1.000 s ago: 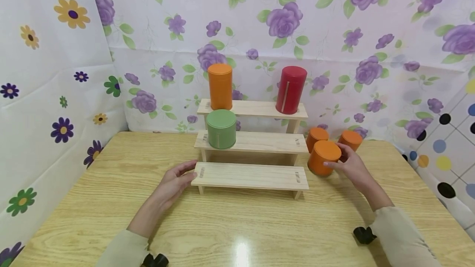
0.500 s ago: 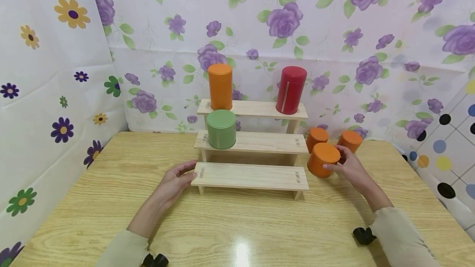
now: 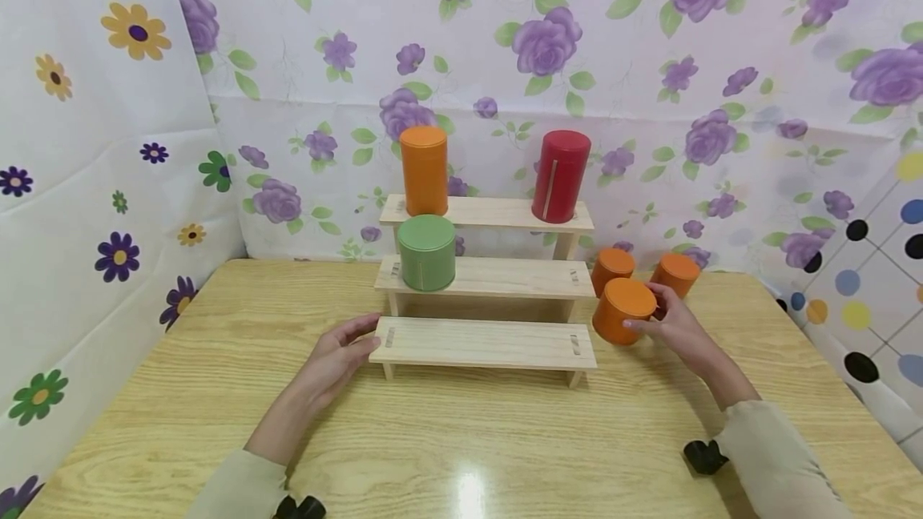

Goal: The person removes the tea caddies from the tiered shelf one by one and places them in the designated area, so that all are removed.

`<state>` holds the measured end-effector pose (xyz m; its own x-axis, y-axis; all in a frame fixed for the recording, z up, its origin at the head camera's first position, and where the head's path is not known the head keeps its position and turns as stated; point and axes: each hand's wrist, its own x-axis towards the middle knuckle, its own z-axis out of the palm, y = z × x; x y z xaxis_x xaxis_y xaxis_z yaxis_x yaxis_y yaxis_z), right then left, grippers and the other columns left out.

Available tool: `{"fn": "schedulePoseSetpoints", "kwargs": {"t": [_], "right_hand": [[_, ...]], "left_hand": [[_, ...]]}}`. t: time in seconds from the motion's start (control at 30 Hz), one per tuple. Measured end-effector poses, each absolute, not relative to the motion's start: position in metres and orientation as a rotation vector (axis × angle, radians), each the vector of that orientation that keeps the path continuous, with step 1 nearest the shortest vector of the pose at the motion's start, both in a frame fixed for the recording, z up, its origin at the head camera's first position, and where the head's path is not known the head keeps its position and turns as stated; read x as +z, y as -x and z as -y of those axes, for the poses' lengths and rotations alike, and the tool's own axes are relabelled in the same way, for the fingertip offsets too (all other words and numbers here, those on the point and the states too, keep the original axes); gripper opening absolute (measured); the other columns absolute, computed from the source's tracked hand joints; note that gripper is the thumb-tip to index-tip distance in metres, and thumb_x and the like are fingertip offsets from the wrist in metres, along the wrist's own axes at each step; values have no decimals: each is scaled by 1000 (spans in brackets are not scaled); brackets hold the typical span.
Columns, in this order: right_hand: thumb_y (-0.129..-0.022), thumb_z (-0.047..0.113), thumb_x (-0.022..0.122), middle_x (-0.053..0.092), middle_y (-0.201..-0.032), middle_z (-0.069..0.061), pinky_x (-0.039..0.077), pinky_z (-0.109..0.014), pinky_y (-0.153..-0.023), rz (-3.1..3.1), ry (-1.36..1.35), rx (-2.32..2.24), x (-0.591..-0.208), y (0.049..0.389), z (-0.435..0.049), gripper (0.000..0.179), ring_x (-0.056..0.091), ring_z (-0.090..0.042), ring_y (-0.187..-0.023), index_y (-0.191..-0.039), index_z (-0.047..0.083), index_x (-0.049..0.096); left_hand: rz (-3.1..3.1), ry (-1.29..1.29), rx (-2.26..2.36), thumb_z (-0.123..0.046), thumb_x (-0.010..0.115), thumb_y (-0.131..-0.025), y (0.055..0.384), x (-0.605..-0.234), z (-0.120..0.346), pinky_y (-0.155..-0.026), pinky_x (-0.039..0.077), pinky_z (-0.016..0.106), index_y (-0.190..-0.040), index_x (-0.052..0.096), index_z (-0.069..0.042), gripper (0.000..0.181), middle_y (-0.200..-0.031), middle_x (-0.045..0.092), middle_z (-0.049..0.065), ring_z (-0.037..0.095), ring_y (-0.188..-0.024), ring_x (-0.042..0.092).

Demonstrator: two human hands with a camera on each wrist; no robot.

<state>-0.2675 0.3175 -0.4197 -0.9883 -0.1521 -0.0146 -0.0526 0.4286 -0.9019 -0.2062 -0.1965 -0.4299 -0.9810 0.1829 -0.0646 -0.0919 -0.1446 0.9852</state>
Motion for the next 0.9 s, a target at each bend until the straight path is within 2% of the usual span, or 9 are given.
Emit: {"fn": "schedulePoseSetpoints", "kwargs": {"t": [0.37, 0.63, 0.7, 0.8, 0.9], "right_hand": [[-87, 22, 74, 24, -145, -31, 27, -57, -106, -2583, 198, -1606, -420, 269, -318, 94, 30, -45, -130, -148, -9, 9], [-88, 17, 72, 2, -154, -32, 21, -61, -107, -2538, 264, -1576, -414, 270, -318, 106, 16, -51, -136, -151, -2, -10], [-89, 19, 71, 3, -154, -32, 23, -60, -107, -2559, 274, -1544, -412, 270, -320, 105, 19, -51, -135, -151, -1, -11], [-92, 23, 67, 14, -152, -32, 27, -57, -105, -2591, 280, -1533, -407, 268, -324, 99, 25, -46, -133, -153, 1, -8], [-96, 28, 62, 20, -151, -31, 27, -57, -105, -2615, 292, -1548, -401, 266, -326, 92, 26, -44, -133, -154, 2, -4]], "left_hand": [[-1922, -89, 2244, 2, 53, -95, 206, -430, 197, -87, 43, 20, -143, 33, 11, 53, -135, 37, 16, 11, -105, 48], [-1925, -78, 2252, 2, 54, -95, 205, -431, 198, -84, 43, 19, -143, 33, 11, 53, -134, 38, 14, 11, -103, 48], [-1929, -88, 2244, 1, 54, -95, 205, -431, 198, -85, 43, 19, -143, 33, 11, 53, -135, 38, 15, 11, -104, 48], [-1934, -90, 2236, 1, 55, -95, 206, -431, 198, -86, 43, 19, -143, 33, 11, 53, -136, 37, 16, 11, -105, 48], [-1932, -90, 2230, 1, 55, -95, 206, -431, 198, -87, 43, 19, -143, 33, 11, 54, -136, 37, 16, 11, -105, 48]]}}
